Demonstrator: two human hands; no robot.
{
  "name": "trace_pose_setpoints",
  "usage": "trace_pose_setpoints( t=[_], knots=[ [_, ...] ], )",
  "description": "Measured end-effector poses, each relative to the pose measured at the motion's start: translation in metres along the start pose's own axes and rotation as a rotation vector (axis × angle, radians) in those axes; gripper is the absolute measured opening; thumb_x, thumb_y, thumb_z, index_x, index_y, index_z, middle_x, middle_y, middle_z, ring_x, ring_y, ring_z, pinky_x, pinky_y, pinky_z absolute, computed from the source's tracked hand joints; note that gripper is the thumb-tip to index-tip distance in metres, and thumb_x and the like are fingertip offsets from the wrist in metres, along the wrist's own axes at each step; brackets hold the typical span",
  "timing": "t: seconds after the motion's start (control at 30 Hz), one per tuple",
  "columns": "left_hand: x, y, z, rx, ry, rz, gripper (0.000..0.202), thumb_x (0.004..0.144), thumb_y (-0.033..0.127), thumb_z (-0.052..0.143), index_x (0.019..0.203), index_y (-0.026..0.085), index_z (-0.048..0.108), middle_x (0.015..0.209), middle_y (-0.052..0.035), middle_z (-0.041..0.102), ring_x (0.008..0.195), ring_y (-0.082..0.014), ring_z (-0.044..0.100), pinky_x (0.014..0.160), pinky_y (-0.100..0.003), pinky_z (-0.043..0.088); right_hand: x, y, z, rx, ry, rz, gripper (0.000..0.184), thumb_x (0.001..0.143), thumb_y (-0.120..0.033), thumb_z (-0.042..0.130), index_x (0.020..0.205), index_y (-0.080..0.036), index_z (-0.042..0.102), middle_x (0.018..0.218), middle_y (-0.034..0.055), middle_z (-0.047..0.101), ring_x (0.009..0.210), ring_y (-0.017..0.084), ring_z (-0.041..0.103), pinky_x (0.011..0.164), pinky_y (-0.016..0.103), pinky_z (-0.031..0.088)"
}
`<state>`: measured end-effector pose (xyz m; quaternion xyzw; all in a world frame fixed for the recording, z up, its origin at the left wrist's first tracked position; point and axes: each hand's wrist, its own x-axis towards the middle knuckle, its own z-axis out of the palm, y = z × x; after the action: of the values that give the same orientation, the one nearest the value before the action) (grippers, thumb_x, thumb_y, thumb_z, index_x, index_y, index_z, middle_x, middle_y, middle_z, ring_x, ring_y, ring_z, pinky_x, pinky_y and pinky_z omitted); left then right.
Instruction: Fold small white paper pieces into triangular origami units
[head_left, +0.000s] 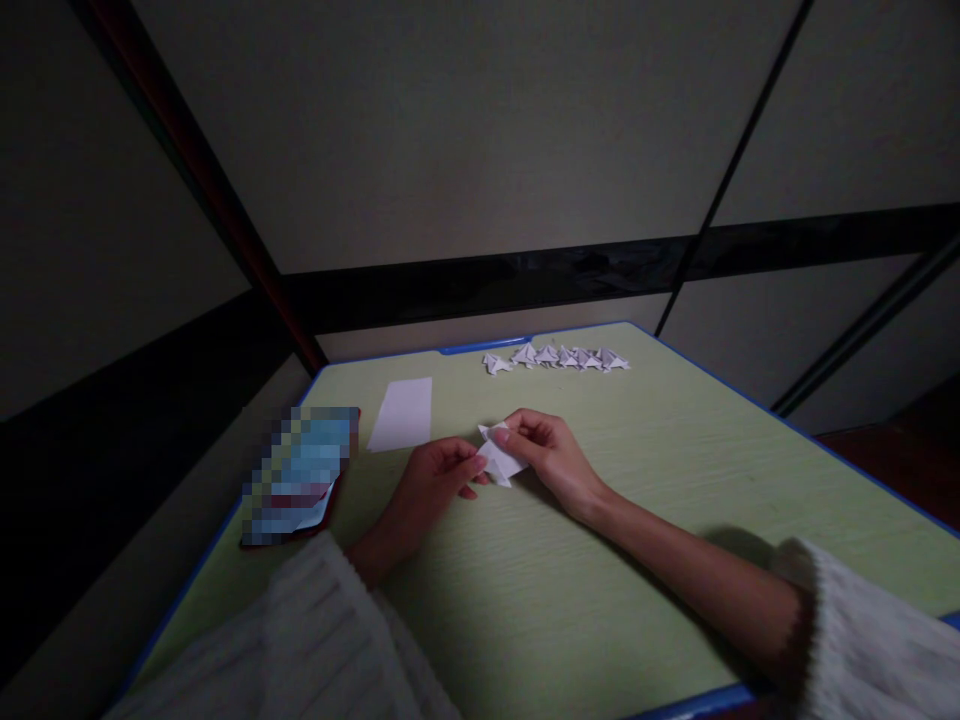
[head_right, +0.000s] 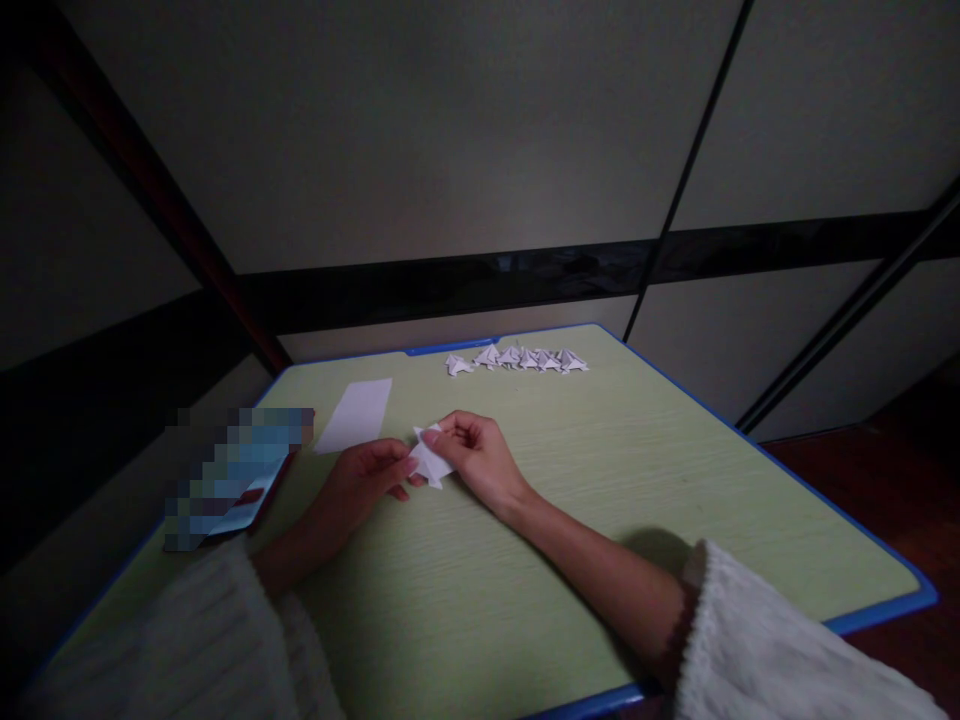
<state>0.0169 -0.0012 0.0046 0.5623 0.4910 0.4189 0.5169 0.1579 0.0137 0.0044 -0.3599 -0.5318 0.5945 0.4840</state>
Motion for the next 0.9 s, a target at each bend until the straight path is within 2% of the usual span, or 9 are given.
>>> trace_pose_setpoints(
  t=[0.13, 0.23, 0.37, 0.53, 0.63, 0.73, 0.9],
  knots=[
    [-0.0043, 0.0062, 0.0032, -0.007, 0.136, 0.052, 0.011, 0.061, 0.021, 0.056, 0.053, 0.014, 0.055, 0.051, 0.0027, 0.056, 0.049, -0.0080, 0.050, 0.045, -0.017, 0.041, -0.0013, 0.0017, 0.0060, 0.066, 0.003, -0.020, 0.038, 0.043, -0.018, 0.072, 0.070, -0.016, 0.046, 0.059, -0.0041, 0.056, 0.050, 0.008, 0.049, 0.048, 0.019, 0.035],
    [-0.0062, 0.0085, 0.0047, -0.018, 0.151, 0.063, 0.010, 0.060, 0.021, 0.057, 0.052, 0.014, 0.056, 0.052, 0.0019, 0.057, 0.050, -0.0088, 0.051, 0.045, -0.017, 0.042, -0.0014, 0.0043, 0.0074, 0.147, 0.051, -0.030, 0.038, 0.044, -0.018, 0.071, 0.071, -0.017, 0.045, 0.056, -0.0049, 0.056, 0.047, 0.007, 0.049, 0.047, 0.019, 0.035],
    [-0.0061, 0.0078, 0.0044, -0.101, 0.146, 0.006, 0.010, 0.056, 0.021, 0.061, 0.052, 0.014, 0.055, 0.053, 0.0017, 0.057, 0.053, -0.0093, 0.052, 0.049, -0.019, 0.044, -0.0005, 0.0055, 0.0052, 0.179, 0.088, -0.036, 0.032, 0.045, -0.018, 0.070, 0.068, -0.015, 0.047, 0.054, -0.0042, 0.056, 0.045, 0.006, 0.047, 0.045, 0.019, 0.034],
    [-0.0035, 0.0054, 0.0021, -0.332, 0.145, -0.027, 0.021, 0.057, 0.024, 0.062, 0.075, 0.015, 0.058, 0.070, -0.0004, 0.061, 0.061, -0.0112, 0.054, 0.050, -0.021, 0.046, -0.0003, 0.0042, 0.0036, 0.116, 0.002, 0.063, 0.027, 0.043, -0.015, 0.070, 0.061, -0.013, 0.049, 0.052, -0.0045, 0.055, 0.044, 0.005, 0.045, 0.044, 0.017, 0.032],
    [-0.0030, 0.0059, 0.0023, -0.260, 0.137, -0.030, 0.016, 0.058, 0.023, 0.062, 0.069, 0.012, 0.060, 0.060, -0.0004, 0.061, 0.056, -0.0098, 0.053, 0.051, -0.019, 0.044, -0.0005, 0.0043, 0.0041, 0.056, -0.048, 0.092, 0.025, 0.044, -0.013, 0.069, 0.058, -0.013, 0.049, 0.052, -0.0043, 0.054, 0.045, 0.005, 0.046, 0.046, 0.018, 0.033],
    [-0.0039, 0.0080, 0.0032, -0.134, 0.192, -0.022, 0.010, 0.054, 0.019, 0.065, 0.056, 0.011, 0.059, 0.049, 0.0021, 0.057, 0.050, -0.0082, 0.051, 0.051, -0.018, 0.042, -0.0006, 0.0048, 0.0045, -0.011, -0.014, 0.048, 0.021, 0.046, -0.012, 0.067, 0.058, -0.012, 0.050, 0.048, -0.0054, 0.051, 0.042, 0.004, 0.042, 0.043, 0.017, 0.030],
    [-0.0057, 0.0098, 0.0028, -0.172, 0.224, -0.013, 0.013, 0.050, 0.016, 0.067, 0.057, 0.011, 0.059, 0.048, 0.0047, 0.056, 0.050, -0.0082, 0.052, 0.052, -0.018, 0.042, -0.0003, 0.0050, 0.0051, -0.051, 0.043, -0.012, 0.017, 0.050, -0.012, 0.065, 0.060, -0.012, 0.052, 0.043, -0.0069, 0.047, 0.038, 0.003, 0.039, 0.039, 0.016, 0.028]
  ],
)
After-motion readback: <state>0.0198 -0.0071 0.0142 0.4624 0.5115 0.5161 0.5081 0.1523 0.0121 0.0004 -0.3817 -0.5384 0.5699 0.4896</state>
